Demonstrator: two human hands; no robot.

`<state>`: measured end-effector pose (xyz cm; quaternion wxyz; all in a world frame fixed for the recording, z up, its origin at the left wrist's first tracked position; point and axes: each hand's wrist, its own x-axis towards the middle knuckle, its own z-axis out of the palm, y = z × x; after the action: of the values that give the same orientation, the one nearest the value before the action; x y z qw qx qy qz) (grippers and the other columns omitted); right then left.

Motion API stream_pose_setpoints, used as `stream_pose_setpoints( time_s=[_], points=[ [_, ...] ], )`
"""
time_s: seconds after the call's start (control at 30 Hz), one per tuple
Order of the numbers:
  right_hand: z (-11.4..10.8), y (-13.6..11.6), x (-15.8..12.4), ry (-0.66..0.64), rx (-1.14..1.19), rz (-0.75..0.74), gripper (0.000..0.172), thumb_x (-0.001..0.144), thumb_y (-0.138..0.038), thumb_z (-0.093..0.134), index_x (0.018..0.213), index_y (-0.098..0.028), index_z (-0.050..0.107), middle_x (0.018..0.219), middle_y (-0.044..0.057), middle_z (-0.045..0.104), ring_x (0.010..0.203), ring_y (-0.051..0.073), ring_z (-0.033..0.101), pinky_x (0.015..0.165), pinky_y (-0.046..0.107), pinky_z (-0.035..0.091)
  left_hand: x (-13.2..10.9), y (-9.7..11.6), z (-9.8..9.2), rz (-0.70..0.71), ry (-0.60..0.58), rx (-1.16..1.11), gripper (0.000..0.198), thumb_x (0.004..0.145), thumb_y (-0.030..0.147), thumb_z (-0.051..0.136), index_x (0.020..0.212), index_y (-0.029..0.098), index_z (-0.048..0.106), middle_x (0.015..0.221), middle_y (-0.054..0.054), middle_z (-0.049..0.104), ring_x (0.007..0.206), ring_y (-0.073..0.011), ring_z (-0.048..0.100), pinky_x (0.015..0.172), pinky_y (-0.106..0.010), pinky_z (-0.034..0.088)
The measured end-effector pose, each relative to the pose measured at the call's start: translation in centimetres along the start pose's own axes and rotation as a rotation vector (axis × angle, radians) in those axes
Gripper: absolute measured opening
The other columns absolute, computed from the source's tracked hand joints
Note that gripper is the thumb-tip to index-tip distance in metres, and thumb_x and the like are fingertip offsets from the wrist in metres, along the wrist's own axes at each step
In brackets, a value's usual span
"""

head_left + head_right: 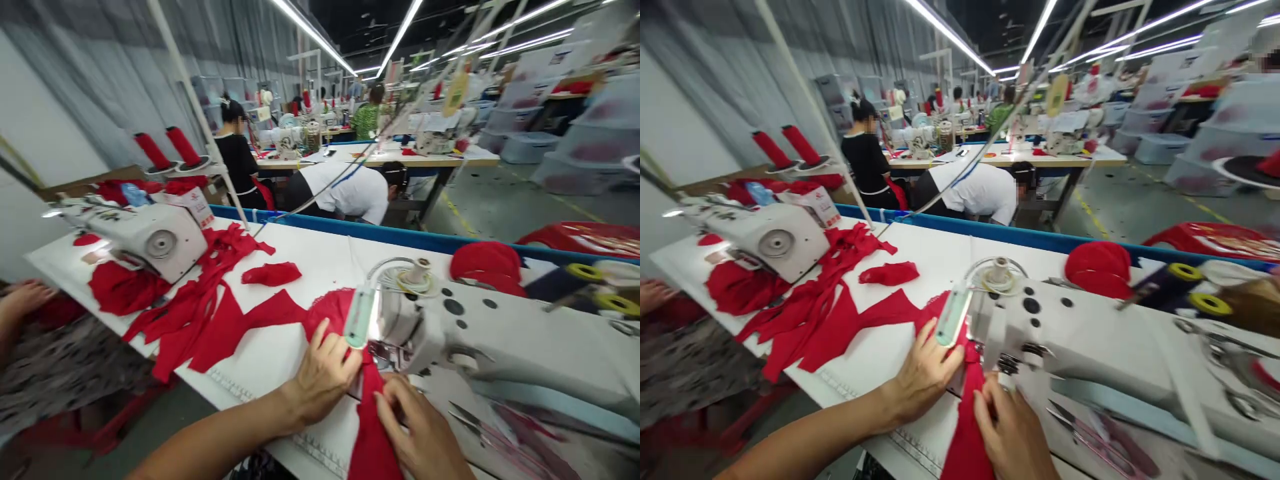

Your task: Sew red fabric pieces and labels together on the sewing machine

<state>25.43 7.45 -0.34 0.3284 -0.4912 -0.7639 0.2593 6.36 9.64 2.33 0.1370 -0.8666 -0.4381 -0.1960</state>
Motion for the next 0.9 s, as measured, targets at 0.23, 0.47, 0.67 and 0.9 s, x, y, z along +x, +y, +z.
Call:
stream_pose_setpoints(
  time_s=[0.23, 0.47, 0.67, 0.9],
  points=[
    [-4.1, 0.2, -1.5, -0.361, 0.203, 0.26, 0.023, 0.088, -0.048, 0.058, 0.082, -0.026, 0.053, 0.052, -0.008, 0.045, 0.046, 0.013, 0.044, 0.046, 0.024, 0.027, -0.6, -2.5, 0.6, 0.013, -0.047, -0.183, 0.018, 0.1, 0.028, 0.049, 0.109, 0.016, 0.059, 0.086, -0.003, 0.062, 0.077, -0.0171, 0.055, 0.071, -0.029, 0.048],
    [-6.3, -1.2, -2.2, -0.119, -0.481, -0.262, 0.039, 0.095, -0.009, 0.033, 0.12, -0.023, 0.059, 0.111, 0.008, 0.068, 0.096, 0.021, 0.064, 0.08, 0.032, 0.047, 0.0, -2.9, 1.1, 0.057, 0.079, -0.382, 0.026, 0.102, 0.029, 0.044, 0.095, 0.019, 0.067, 0.081, -0.004, 0.06, 0.081, -0.0189, 0.053, 0.078, -0.034, 0.042],
    [-2.9, -0.8, -0.8, -0.098, -0.471, -0.423, 0.057, 0.081, 0.004, 0.039, 0.128, -0.021, 0.057, 0.127, 0.004, 0.065, 0.108, 0.02, 0.059, 0.098, 0.036, 0.036, 0.6, -1.7, 0.7, 0.182, 0.089, -0.349, 0.024, 0.095, 0.008, 0.043, 0.094, 0.018, 0.066, 0.072, 0.0, 0.057, 0.07, -0.0161, 0.049, 0.088, -0.041, 0.04],
    [-2.7, -0.1, -1.8, -0.041, -0.394, -0.386, 0.051, 0.078, 0.0, 0.053, 0.122, -0.024, 0.06, 0.119, -0.002, 0.069, 0.105, 0.019, 0.058, 0.108, 0.034, 0.023, 0.6, -1.1, -0.1, 0.209, 0.023, -0.28, 0.028, 0.09, -0.001, 0.042, 0.086, 0.017, 0.062, 0.074, 0.0, 0.055, 0.066, -0.0142, 0.049, 0.087, -0.04, 0.045]
  ],
)
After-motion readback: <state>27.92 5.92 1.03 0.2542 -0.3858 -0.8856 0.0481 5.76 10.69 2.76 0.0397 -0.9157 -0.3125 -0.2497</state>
